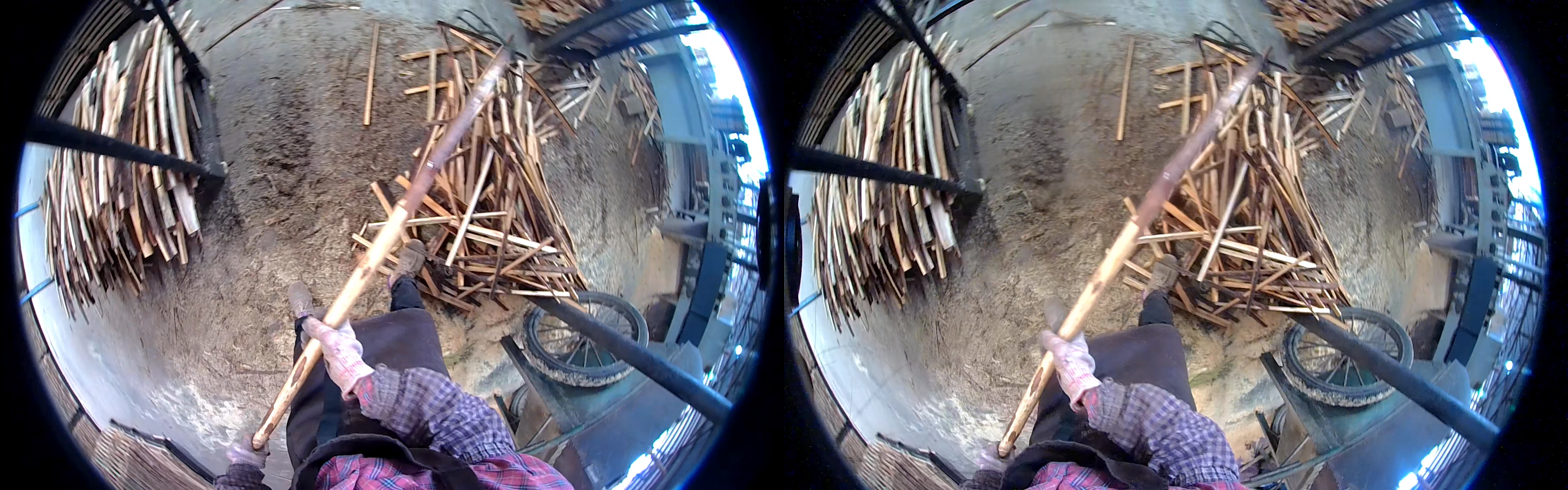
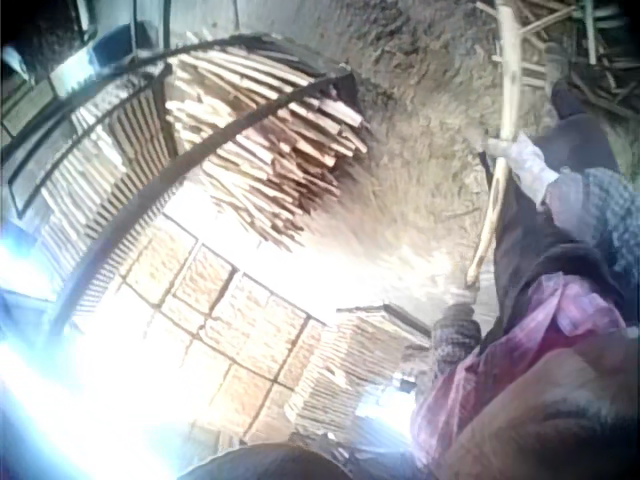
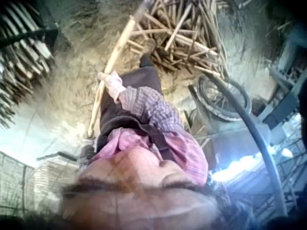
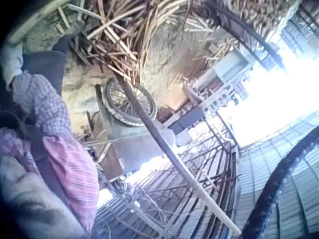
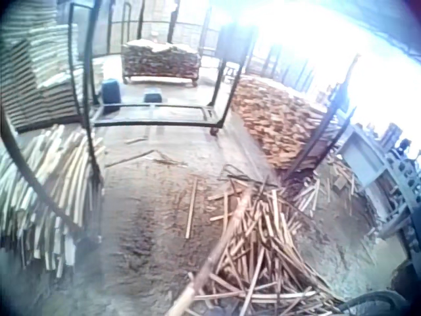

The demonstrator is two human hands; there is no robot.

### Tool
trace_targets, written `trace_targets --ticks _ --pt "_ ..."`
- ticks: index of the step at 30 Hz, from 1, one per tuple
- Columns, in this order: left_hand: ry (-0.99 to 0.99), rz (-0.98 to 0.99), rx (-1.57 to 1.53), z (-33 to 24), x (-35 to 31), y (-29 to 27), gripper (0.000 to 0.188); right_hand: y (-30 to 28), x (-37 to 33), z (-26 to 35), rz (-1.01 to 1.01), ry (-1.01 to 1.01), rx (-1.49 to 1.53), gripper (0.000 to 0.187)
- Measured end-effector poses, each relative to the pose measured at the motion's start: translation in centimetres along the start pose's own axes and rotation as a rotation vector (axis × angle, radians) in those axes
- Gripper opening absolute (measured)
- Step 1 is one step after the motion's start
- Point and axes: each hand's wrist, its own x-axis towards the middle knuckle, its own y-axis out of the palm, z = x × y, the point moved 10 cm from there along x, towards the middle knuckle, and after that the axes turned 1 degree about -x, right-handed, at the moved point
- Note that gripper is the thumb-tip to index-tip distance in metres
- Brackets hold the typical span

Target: The person gathers thin wood strips from the ground by hand and places them onto a metal rack or cart.

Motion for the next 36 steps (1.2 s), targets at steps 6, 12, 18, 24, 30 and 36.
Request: trace_targets --ticks 6,12,18,24,30,36 --pt "-0.255 -0.049 -0.115 -7.0 -1.1 -0.5 0.036 7.4 8.6 -2.5 0.206 -0.033 -0.633 0.03" --pt "-0.12 -0.058 -0.191 -13.2 8.6 -0.1 0.037 13.2 13.1 1.7 0.129 -0.061 -1.209 0.054" --pt "-0.139 -0.068 -0.246 -14.2 25.4 -3.4 0.04 3.2 11.5 5.3 -0.009 -0.217 -1.248 0.059" --pt "-0.064 0.141 0.116 -8.3 24.5 -3.3 0.055 -21.2 -3.7 6.3 -0.526 0.19 -1.603 0.067" --pt "0.065 0.681 0.057 -5.8 12.8 1.9 0.073 -24.6 -12.5 -8.3 -0.143 0.42 -1.301 0.055" --pt "0.066 0.705 -0.05 -9.6 9.0 -1.8 0.061 -23.0 -14.1 -17.4 0.194 0.748 -1.064 0.055"
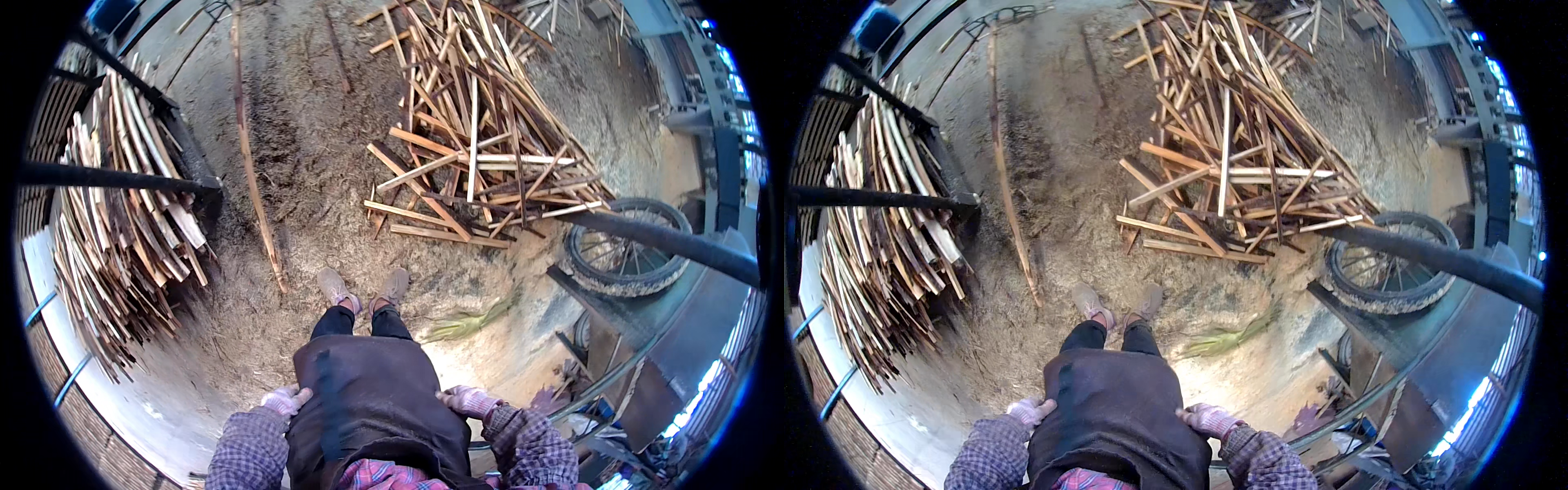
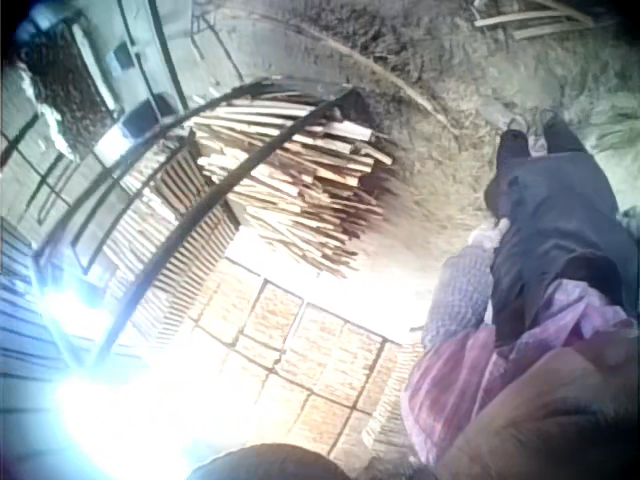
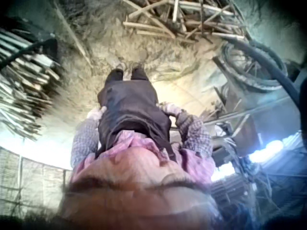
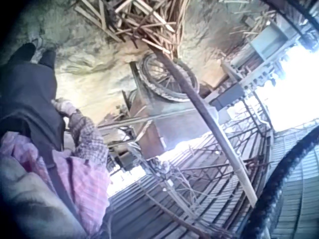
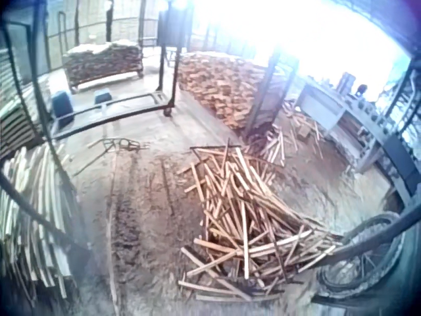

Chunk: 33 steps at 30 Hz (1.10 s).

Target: The person gathers thin wood strips from the ground by hand and places them onto a metal rack or cart.

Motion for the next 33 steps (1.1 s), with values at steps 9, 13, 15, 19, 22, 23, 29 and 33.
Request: trace_targets --ticks 9,13,15,19,22,23,29,33 --pt "0.026 0.991 0.711 -0.4 -3.2 7.8 0.047 2.6 3.5 -5.6 0.669 -0.062 0.118 0.043" --pt "0.416 0.802 1.087 -9.5 11.4 2.9 0.033 -18.2 16.4 -5.7 -0.404 -0.021 -0.175 0.062" --pt "0.476 0.167 0.985 -21.3 21.4 -3.0 0.047 -28.6 17.8 -1.0 -0.84 0.094 -0.346 0.089" --pt "0.767 -0.743 0.961 -41.0 30.5 -6.5 0.088 -41.0 22.8 6.9 -1.145 0.02 -0.605 0.109" --pt "0.85 -0.973 1.065 -48.3 36.5 -4.4 0.092 -44.9 27.4 9.2 -1.114 0.052 -0.773 0.117" --pt "0.844 -1.05 1.082 -49.9 38.1 -4.0 0.093 -45.2 28.6 10.2 -1.084 0.063 -0.786 0.122" --pt "1.031 -1.089 0.922 -53.4 43.7 -6.9 0.063 -45.7 30.9 10.9 -1.291 -0.174 -0.59 0.109" --pt "0.796 -0.888 0.761 -49.9 40.4 -12.4 0.044 -41.6 34.3 10.4 -0.976 0.035 -0.52 0.1"
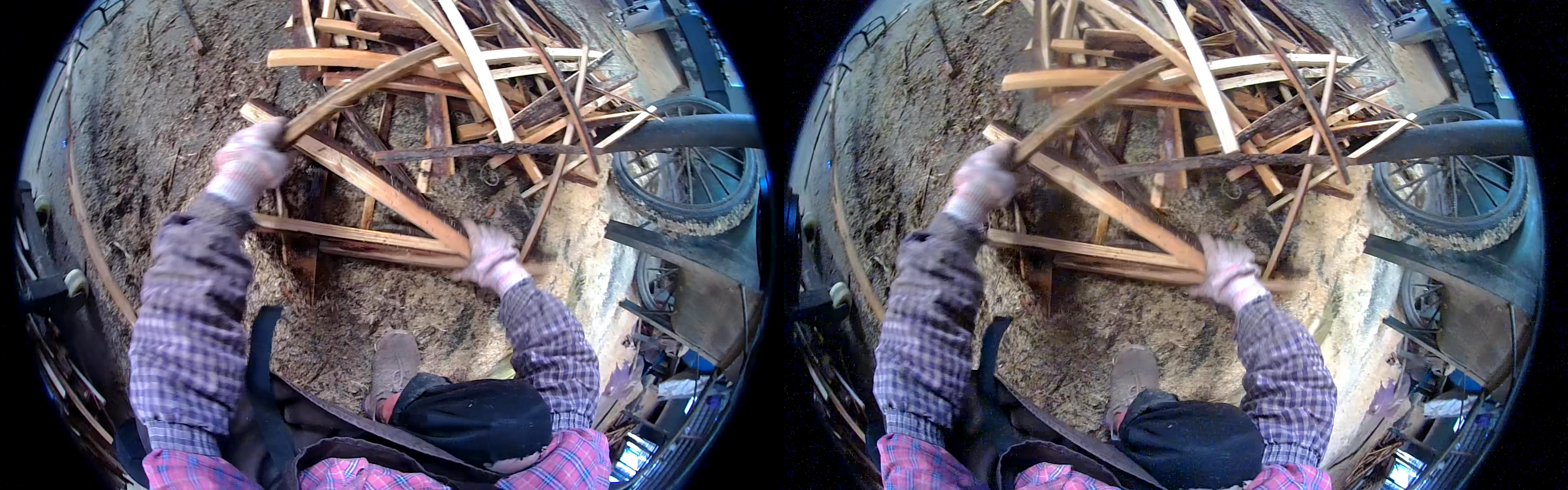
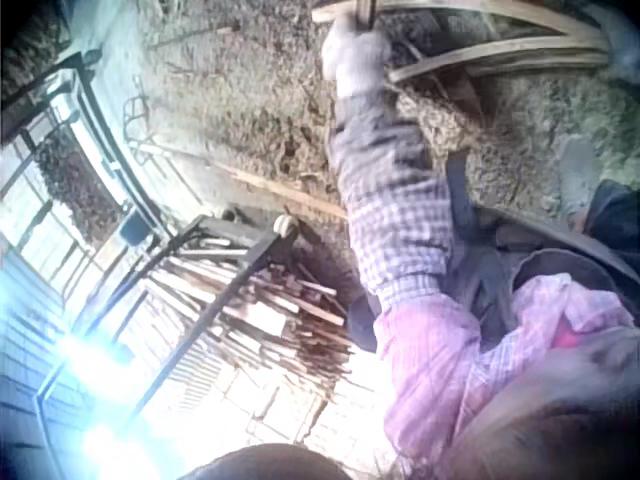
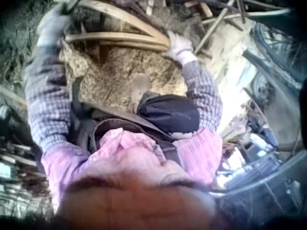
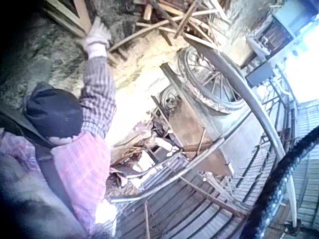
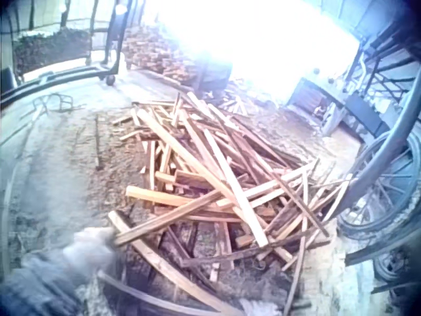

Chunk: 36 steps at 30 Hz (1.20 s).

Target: The person gathers thin wood strips from the ground by hand and places them onto a metal rack or cart.

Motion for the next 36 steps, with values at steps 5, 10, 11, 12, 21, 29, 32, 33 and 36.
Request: trace_targets --ticks 5,10,11,12,21,29,32,33,36 --pt "-0.181 0.018 -0.116 8.2 -9.8 4.0 0.044 3.0 -2.1 1.9 -0.219 0.006 0.196 0.1" --pt "-0.387 0.007 -1.091 8.1 -14.5 11.2 0.037 2.6 -2.5 3.2 -0.174 0.034 0.168 0.1" --pt "-0.424 -0.141 -1.112 8.5 -14.9 10.3 0.033 2.6 -3.0 3.2 -0.126 0.034 0.205 0.098" --pt "-0.284 -0.273 -1.098 8.3 -14.7 8.4 0.03 2.4 -3.4 3.1 -0.115 0.034 0.225 0.097" --pt "-0.443 -0.597 -0.82 10.2 -17.1 8.5 0.031 6.3 -9.3 -1.2 -0.003 0.048 0.456 0.107" --pt "-0.337 -0.399 -0.305 3.7 -14.0 10.0 0.079 17.4 -13.7 -3.4 -0.08 0.256 0.687 0.08" --pt "-0.446 -0.275 -0.148 3.5 -12.8 10.5 0.094 15.8 -12.7 -1.5 -0.13 0.194 0.744 0.08" --pt "-0.433 -0.268 -0.154 3.8 -12.6 10.2 0.093 15.3 -12.5 -1.4 -0.142 0.182 0.761 0.08" --pt "-0.347 -0.329 -0.111 5.1 -12.4 9.7 0.081 14.5 -12.5 -1.0 -0.165 0.151 0.804 0.079"
